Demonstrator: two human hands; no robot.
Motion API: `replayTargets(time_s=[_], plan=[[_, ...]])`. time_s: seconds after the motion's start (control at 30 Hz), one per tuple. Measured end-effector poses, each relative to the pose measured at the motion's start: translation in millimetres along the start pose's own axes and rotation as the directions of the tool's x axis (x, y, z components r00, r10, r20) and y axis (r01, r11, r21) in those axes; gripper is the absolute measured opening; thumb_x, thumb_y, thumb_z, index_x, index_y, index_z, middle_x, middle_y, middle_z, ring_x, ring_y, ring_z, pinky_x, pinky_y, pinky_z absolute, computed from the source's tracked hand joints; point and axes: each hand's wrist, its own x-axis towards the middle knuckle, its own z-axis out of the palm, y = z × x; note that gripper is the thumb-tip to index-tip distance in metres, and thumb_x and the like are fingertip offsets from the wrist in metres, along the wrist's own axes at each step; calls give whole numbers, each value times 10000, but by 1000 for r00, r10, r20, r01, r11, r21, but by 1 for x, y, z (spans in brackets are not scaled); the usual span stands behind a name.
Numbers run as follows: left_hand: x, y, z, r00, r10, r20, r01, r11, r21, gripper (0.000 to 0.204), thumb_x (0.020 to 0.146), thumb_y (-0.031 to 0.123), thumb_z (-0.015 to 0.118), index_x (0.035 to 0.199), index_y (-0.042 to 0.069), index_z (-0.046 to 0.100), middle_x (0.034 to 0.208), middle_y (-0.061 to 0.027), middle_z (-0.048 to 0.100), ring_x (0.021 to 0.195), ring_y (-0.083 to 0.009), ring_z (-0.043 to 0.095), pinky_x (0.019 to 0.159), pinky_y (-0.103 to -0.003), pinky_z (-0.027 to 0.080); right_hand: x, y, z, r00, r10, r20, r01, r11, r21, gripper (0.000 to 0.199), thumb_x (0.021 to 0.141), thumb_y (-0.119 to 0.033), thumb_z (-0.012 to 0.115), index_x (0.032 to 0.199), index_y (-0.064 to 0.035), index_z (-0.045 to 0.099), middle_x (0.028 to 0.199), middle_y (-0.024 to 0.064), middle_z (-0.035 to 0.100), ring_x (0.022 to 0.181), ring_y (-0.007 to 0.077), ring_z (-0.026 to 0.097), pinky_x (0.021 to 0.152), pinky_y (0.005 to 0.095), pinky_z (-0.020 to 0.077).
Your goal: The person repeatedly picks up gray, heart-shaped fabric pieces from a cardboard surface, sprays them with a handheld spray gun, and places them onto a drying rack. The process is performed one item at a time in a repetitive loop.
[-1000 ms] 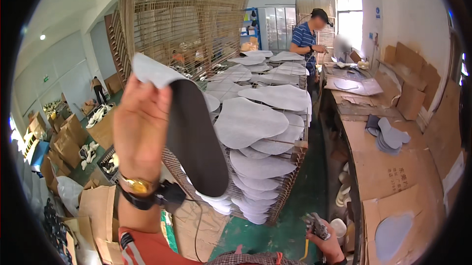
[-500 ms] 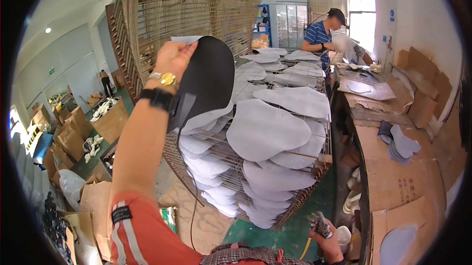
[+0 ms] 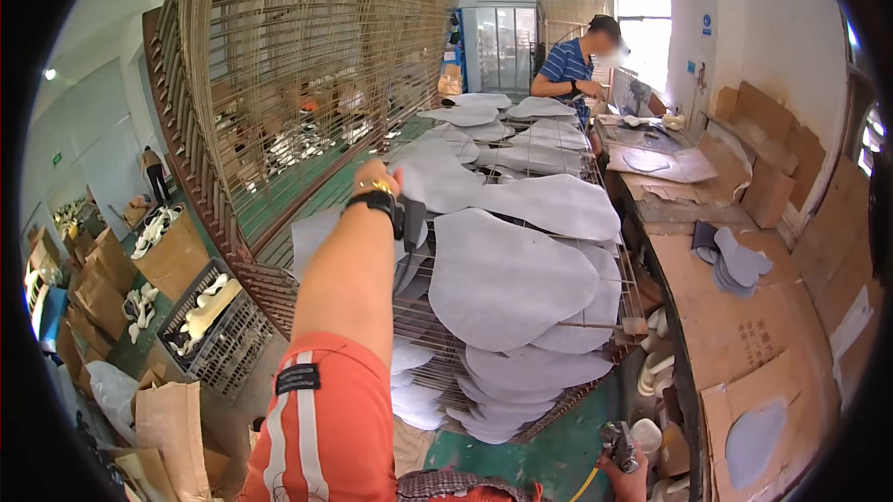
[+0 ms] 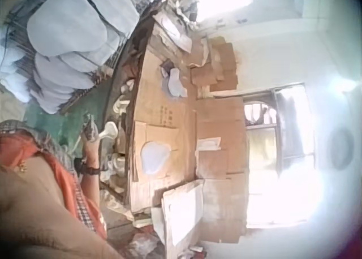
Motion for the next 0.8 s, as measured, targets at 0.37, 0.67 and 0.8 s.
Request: replayTargets(time_s=[0.37,0.67,0.8], plan=[[-12,21,-9,991,-132,36,132,991,5,403,889,90,497,1283,43,425,1320,-147,373,1093,-407,471,892,-553,434,15,6,14,997,-30,65,32,999,-31,666,787,113,561,1399,-8,328,1330,81,477,1171,173,467,961,283,382],[-175,83,-59,462,251,851,-428,903,-34,388,873,199,590,1171,-22,477,1042,-143,595,862,-273,620,700,-379,548,11,-17,44,968,119,219,-91,987,-134,601,787,33,651,1335,-1,405,1228,91,544,1093,166,509,912,291,419],[-251,38,-189,350,-229,908,-507,769,389,296,885,213,580,1064,-22,597,1020,-150,640,897,-232,631,737,-336,525,30,-102,94,855,81,512,61,965,-255,631,778,-8,687,1340,-15,399,1124,90,603,1012,178,546,872,287,440]])
